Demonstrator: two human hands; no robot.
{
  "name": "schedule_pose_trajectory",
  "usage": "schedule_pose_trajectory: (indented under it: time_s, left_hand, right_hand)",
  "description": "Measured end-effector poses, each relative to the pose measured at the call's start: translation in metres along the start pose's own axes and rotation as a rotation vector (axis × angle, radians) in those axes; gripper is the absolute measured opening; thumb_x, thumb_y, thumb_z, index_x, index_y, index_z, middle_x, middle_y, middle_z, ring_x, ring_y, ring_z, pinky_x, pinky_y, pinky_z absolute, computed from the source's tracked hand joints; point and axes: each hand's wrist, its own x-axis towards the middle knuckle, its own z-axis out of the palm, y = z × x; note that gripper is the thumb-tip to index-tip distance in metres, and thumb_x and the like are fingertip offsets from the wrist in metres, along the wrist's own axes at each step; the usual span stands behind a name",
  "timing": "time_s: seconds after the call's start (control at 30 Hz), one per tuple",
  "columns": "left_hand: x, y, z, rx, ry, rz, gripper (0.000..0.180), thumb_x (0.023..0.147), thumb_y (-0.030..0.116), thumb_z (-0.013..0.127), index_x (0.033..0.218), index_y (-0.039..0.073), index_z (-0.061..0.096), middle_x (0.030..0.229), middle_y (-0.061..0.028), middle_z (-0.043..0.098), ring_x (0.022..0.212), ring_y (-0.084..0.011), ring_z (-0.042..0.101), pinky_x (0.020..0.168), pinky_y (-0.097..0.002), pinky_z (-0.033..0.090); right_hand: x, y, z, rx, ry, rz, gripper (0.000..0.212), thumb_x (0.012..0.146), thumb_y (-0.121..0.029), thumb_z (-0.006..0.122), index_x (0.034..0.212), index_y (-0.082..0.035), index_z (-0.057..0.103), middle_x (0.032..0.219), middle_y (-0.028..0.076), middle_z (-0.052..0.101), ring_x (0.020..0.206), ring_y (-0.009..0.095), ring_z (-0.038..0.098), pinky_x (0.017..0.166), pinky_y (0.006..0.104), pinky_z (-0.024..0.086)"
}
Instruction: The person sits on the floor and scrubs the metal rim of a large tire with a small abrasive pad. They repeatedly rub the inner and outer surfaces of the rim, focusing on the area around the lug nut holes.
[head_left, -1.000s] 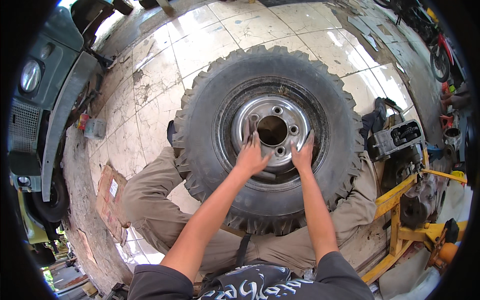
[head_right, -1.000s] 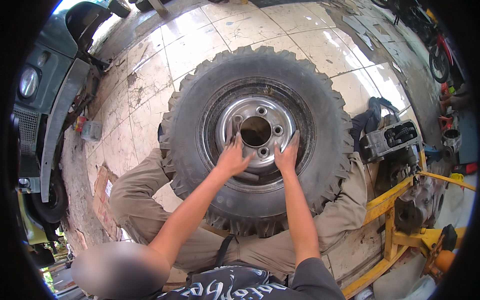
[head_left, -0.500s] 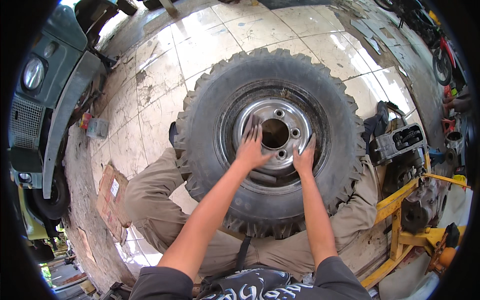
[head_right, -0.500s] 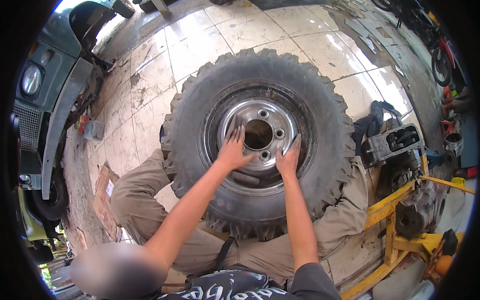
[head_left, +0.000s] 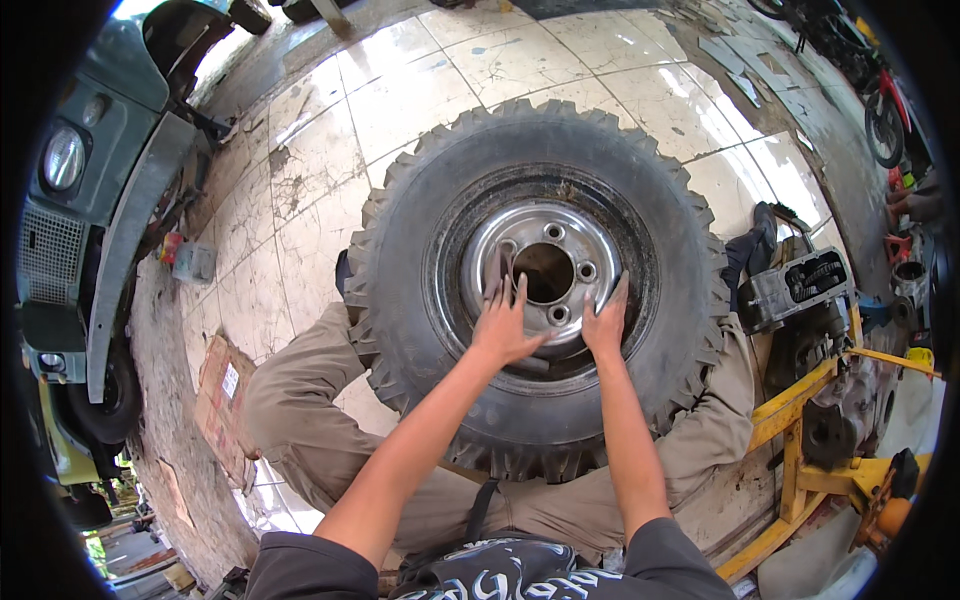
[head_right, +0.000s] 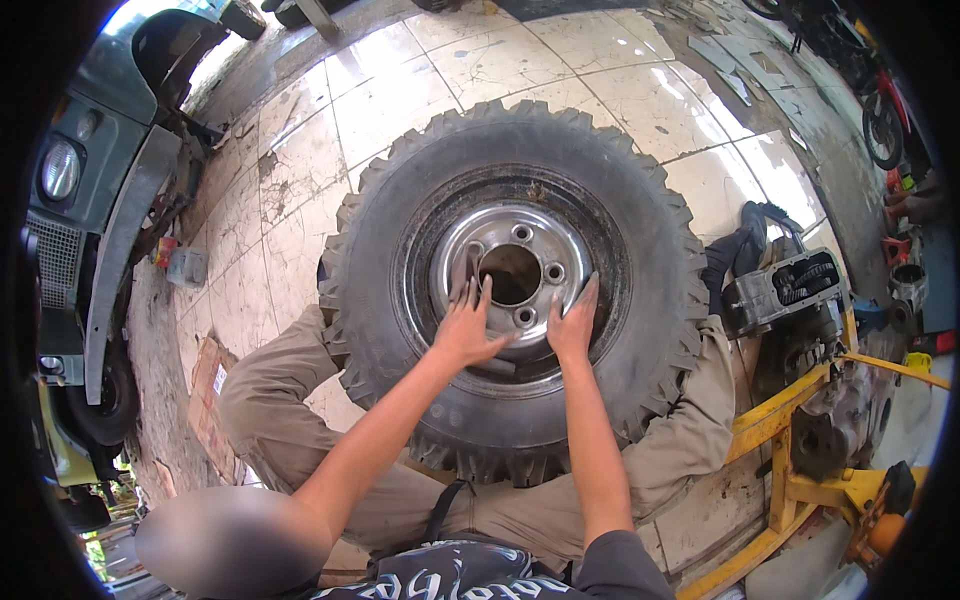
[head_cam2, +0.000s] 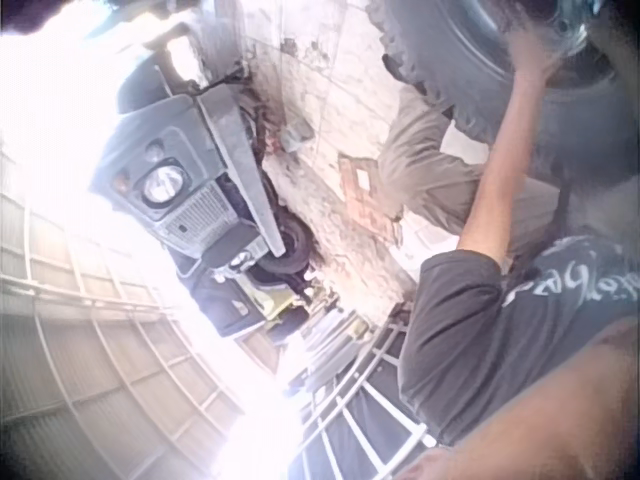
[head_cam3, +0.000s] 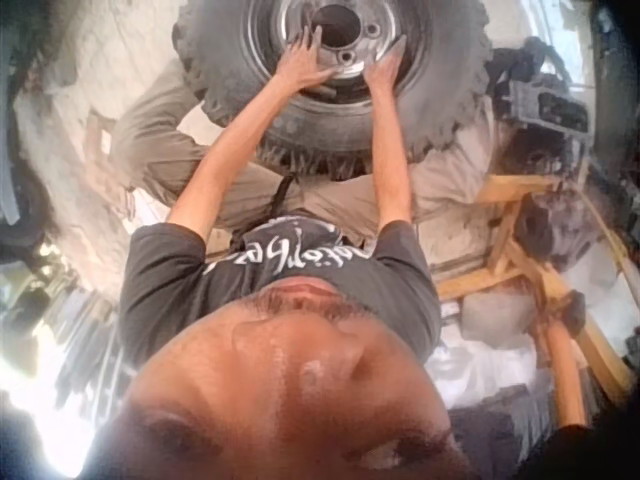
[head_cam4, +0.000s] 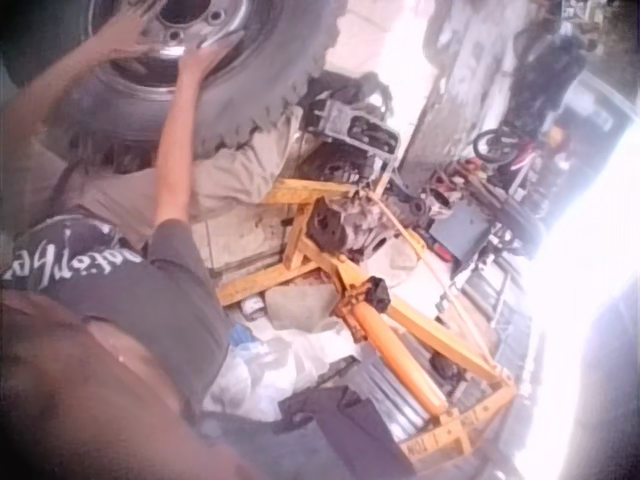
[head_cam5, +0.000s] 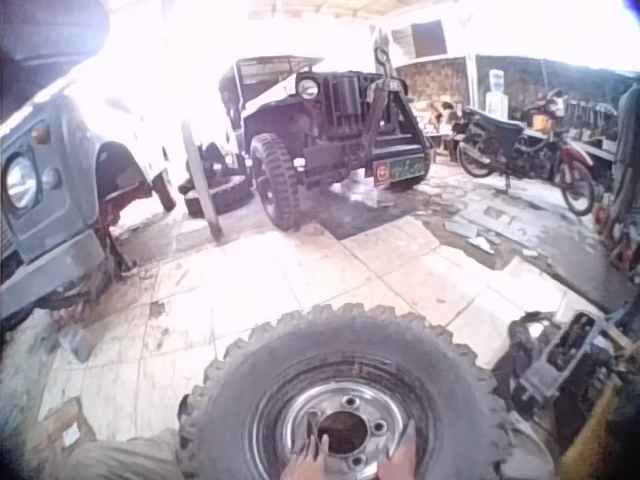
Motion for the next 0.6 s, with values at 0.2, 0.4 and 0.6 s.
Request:
schedule_pose_trajectory:
  time_s: [0.2,0.4,0.6]
  left_hand:
    - [0.027,-0.013,0.001,-0.064,0.104,0.046,0.117,0.085,0.074,0.058,0.160,-0.002,0.010,0.158,-0.0376,0.023,0.150,-0.0454,0.023,0.123,-0.0484,0.021]
    - [0.006,-0.005,0.009,-0.050,0.082,0.023,0.115,0.085,0.073,0.058,0.160,-0.002,0.014,0.158,-0.0389,0.021,0.149,-0.0485,0.023,0.122,-0.0509,0.022]
    - [-0.003,0.005,0.006,-0.032,0.042,0.015,0.116,0.086,0.073,0.058,0.158,-0.007,0.015,0.157,-0.0382,0.024,0.149,-0.0484,0.025,0.121,-0.0506,0.025]
  right_hand:
    - [0.002,-0.005,0.000,0.033,-0.010,0.035,0.088,0.092,-0.020,0.065,0.153,0.014,0.013,0.158,0.036,0.022,0.148,0.046,0.025,0.124,0.0461,0.020]
    - [0.000,-0.010,-0.004,0.004,-0.018,0.044,0.087,0.092,-0.019,0.065,0.152,0.017,0.013,0.157,0.038,0.022,0.148,0.048,0.024,0.124,0.0462,0.020]
    - [0.000,-0.006,-0.005,0.029,-0.012,0.026,0.087,0.092,-0.019,0.064,0.152,0.017,0.014,0.157,0.039,0.021,0.148,0.048,0.024,0.124,0.0467,0.020]
